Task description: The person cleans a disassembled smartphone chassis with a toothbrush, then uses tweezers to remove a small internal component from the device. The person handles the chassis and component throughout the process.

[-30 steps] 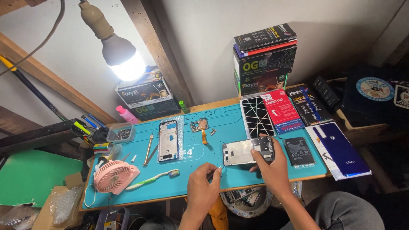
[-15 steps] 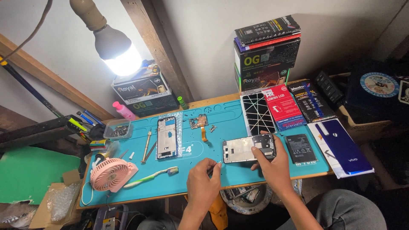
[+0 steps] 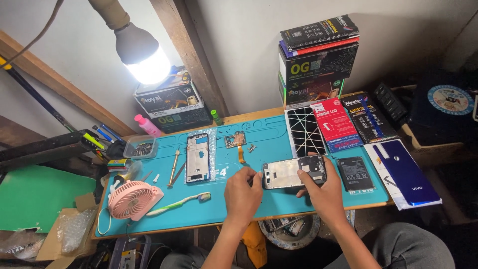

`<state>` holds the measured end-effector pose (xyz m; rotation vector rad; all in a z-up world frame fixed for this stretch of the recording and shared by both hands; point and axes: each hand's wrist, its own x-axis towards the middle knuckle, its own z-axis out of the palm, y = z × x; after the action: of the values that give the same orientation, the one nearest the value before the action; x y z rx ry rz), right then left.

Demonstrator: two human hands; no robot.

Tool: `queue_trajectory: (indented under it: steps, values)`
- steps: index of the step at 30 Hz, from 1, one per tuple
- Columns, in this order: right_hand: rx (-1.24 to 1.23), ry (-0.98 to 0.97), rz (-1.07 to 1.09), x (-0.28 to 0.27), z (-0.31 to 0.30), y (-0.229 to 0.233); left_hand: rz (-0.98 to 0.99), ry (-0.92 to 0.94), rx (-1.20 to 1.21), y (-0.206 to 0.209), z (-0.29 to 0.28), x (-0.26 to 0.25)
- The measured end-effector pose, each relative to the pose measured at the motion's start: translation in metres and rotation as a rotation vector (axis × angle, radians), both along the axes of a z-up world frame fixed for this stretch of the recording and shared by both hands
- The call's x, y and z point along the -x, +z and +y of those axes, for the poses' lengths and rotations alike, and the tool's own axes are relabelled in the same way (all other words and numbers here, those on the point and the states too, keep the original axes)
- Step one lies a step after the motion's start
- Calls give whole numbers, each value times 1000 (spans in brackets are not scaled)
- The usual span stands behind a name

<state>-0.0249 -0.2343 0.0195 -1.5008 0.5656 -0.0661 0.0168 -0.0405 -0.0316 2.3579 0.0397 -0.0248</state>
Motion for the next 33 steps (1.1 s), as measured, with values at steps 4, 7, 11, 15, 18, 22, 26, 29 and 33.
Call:
queue_trajectory:
  steps: [4, 7, 11, 15, 18, 22, 26, 29, 33]
  values:
    - [-11, -4, 8, 0, -1, 1, 18, 9, 10, 3, 0, 4]
    - [-20, 10, -22, -1, -1, 3, 85, -43, 8, 9, 14, 31]
    - [-16, 2, 4, 3, 5, 8, 56, 49, 27, 18, 50, 67]
    - [26, -22, -44, 4, 9, 4, -193, 94, 7, 28, 98, 86]
    - [55, -23, -77, 6, 11, -2, -486, 136, -154, 11, 140, 82]
    - [82, -8, -100, 8, 16, -1, -586, 167, -346, 18, 171, 60]
    - [89, -29, -94, 9, 19, 2, -557, 121, -460, -1, 188, 40]
    - [27, -89, -83, 7, 18, 6, -585, 111, -446, -2, 185, 40]
    - [-147, -163, -75, 5, 14, -1, -567, 61, -452, -5, 186, 59]
